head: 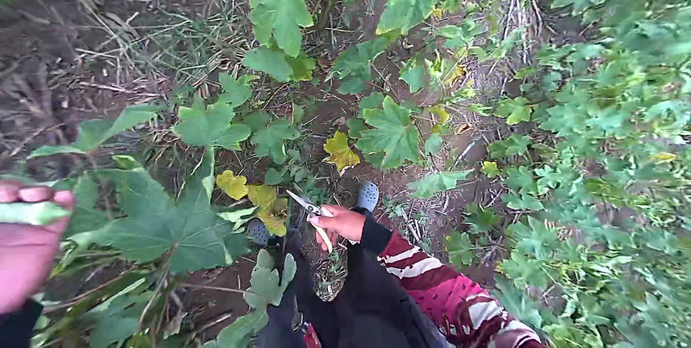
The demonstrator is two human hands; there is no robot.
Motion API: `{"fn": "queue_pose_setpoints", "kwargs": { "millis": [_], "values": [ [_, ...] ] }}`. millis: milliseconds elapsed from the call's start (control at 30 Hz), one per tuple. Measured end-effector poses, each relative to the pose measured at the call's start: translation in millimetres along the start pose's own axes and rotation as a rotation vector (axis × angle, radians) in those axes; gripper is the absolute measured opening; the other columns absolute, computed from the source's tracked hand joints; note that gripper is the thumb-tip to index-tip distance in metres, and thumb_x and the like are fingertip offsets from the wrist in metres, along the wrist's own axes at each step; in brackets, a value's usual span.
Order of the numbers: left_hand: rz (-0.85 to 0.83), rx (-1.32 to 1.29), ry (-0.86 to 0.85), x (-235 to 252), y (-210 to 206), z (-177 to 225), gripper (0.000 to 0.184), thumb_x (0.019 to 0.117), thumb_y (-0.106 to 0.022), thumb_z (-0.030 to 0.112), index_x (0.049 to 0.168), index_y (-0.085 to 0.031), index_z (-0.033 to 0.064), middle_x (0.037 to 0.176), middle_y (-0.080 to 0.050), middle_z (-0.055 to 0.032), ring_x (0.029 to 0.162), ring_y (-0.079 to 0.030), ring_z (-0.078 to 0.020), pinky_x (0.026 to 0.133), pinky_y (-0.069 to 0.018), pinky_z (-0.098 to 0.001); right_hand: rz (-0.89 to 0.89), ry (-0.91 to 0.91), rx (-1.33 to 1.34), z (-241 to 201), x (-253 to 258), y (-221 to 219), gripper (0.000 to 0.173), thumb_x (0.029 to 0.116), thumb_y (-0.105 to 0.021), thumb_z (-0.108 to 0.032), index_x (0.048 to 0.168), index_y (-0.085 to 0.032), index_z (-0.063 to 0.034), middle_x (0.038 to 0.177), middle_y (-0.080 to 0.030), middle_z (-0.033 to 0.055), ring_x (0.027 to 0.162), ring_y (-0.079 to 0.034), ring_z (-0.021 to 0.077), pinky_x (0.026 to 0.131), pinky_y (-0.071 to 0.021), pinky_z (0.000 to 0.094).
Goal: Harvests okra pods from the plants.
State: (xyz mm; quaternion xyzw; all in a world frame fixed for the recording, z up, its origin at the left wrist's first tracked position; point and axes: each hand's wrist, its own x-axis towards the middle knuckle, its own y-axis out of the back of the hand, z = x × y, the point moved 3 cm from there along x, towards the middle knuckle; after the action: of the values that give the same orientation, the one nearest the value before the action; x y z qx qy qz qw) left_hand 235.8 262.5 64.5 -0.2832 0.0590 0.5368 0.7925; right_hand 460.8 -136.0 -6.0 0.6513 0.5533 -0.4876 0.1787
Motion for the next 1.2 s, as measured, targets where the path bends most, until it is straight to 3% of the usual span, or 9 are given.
{"fn": "queue_pose_setpoints", "kwargs": {
  "millis": [67, 167, 300, 467, 567, 700, 867, 1067, 1200],
  "values": [
    [0.026, -0.001, 0.141, -38.3, -87.5, -18.7, 0.048, 0.1117, -0.014, 0.036, 0.101, -0.058, 0.0187, 0.076, -0.062, 0.0059, 0.072, -0.068, -0.0072, 0.073, -0.0609, -0.0241, 0.104, 0.013, 0.082, 19.4, -22.9, 39.7, 0.044, 0.1095, -0.047, -0.034, 0.141, -0.046, -0.0034, 0.088, -0.07, 0.0115, 0.072, -0.07, 0.0206, 0.066, -0.0593, 0.0353],
    [-0.11, 0.03, 0.306, -89.6, -167.8, -74.4, 0.045, 0.1116, -0.031, 0.043, 0.109, -0.068, 0.0186, 0.081, -0.069, 0.002, 0.076, -0.071, -0.0132, 0.076, -0.0633, -0.0335, 0.153, 0.028, 0.17, 57.5, -54.2, 97.6, 0.043, 0.11, -0.047, -0.033, 0.142, -0.045, -0.0043, 0.088, -0.07, 0.0112, 0.072, -0.069, 0.0202, 0.066, -0.0588, 0.0352],
    [-0.151, 0.085, 0.471, -173.3, -258.7, -191.6, 0.032, 0.1085, -0.042, 0.031, 0.114, -0.067, 0.0137, 0.084, -0.07, -0.0021, 0.078, -0.072, -0.0178, 0.076, -0.0636, -0.0395, 0.172, 0.022, 0.279, 111.2, -99.4, 185.8, 0.047, 0.1103, -0.047, -0.035, 0.147, -0.041, -0.0053, 0.091, -0.07, 0.0121, 0.074, -0.07, 0.0216, 0.069, -0.0588, 0.0372],
    [0.021, 0.151, 0.736, -271.7, -374.8, -363.0, 0.012, 0.1024, -0.046, 0.009, 0.097, -0.057, 0.0118, 0.067, -0.061, -0.0007, 0.059, -0.065, -0.0132, 0.058, -0.0598, -0.0304, 0.291, 0.021, 0.443, 186.7, -186.7, 310.5, 0.046, 0.1105, -0.046, -0.036, 0.142, -0.045, -0.0034, 0.093, -0.071, 0.0134, 0.075, -0.072, 0.0237, 0.069, -0.06, 0.0388],
    [0.042, 0.188, 0.84, -297.0, -455.7, -440.6, 0.014, 0.105, -0.045, 0.008, 0.095, -0.054, 0.0098, 0.065, -0.059, -0.0019, 0.058, -0.063, -0.0145, 0.059, -0.0588, -0.0318, 0.453, 0.02, 0.588, 229.0, -232.9, 384.6, 0.044, 0.1117, -0.043, -0.034, 0.142, -0.044, -0.0022, 0.091, -0.072, 0.015, 0.073, -0.073, 0.026, 0.066, -0.0616, 0.0401],
    [0.004, 0.175, 0.838, -285.8, -563.8, -522.1, 0.011, 0.1081, -0.047, 0.012, 0.105, -0.055, 0.0063, 0.079, -0.065, -0.0062, 0.072, -0.068, -0.0195, 0.072, -0.0613, -0.0383, 0.633, 0.077, 0.818, 252.9, -275.3, 442.2, 0.044, 0.1133, -0.038, -0.031, 0.142, -0.045, 0.001, 0.09, -0.072, 0.0176, 0.072, -0.072, 0.0286, 0.065, -0.0619, 0.0428],
    [0.146, 0.124, 0.678, -221.0, -662.3, -607.4, 0.014, 0.1068, -0.053, 0.019, 0.096, -0.054, 0.0099, 0.074, -0.055, -0.0024, 0.064, -0.058, -0.0163, 0.068, -0.0574, -0.036, 0.665, 0.096, 0.922, 263.9, -286.5, 474.8, 0.042, 0.1136, -0.036, -0.031, 0.139, -0.047, 0.0011, 0.089, -0.072, 0.0186, 0.072, -0.073, 0.0293, 0.065, -0.062, 0.0433],
    [0.263, -0.171, 0.616, -170.2, -718.3, -648.1, 0.029, 0.1094, -0.049, 0.035, 0.124, -0.056, 0.0111, 0.103, -0.069, -0.0053, 0.09, -0.067, -0.0167, 0.081, -0.0577, -0.0351, 0.697, 0.08, 0.83, 246.5, -292.9, 543.7, 0.042, 0.1132, -0.036, -0.029, 0.138, -0.049, 0.0024, 0.086, -0.072, 0.0181, 0.07, -0.073, 0.0286, 0.064, -0.0625, 0.0442],
    [0.345, -0.309, 0.613, -149.1, -743.5, -645.3, 0.029, 0.1096, -0.047, 0.027, 0.125, -0.059, 0.006, 0.11, -0.072, -0.0092, 0.096, -0.071, -0.0199, 0.084, -0.0593, -0.0366, 0.729, 0.113, 0.76, 204.7, -286.4, 614.3, 0.039, 0.113, -0.033, -0.029, 0.133, -0.047, 0.0017, 0.083, -0.073, 0.0129, 0.068, -0.073, 0.0248, 0.062, -0.0636, 0.0419]
  ]
}}
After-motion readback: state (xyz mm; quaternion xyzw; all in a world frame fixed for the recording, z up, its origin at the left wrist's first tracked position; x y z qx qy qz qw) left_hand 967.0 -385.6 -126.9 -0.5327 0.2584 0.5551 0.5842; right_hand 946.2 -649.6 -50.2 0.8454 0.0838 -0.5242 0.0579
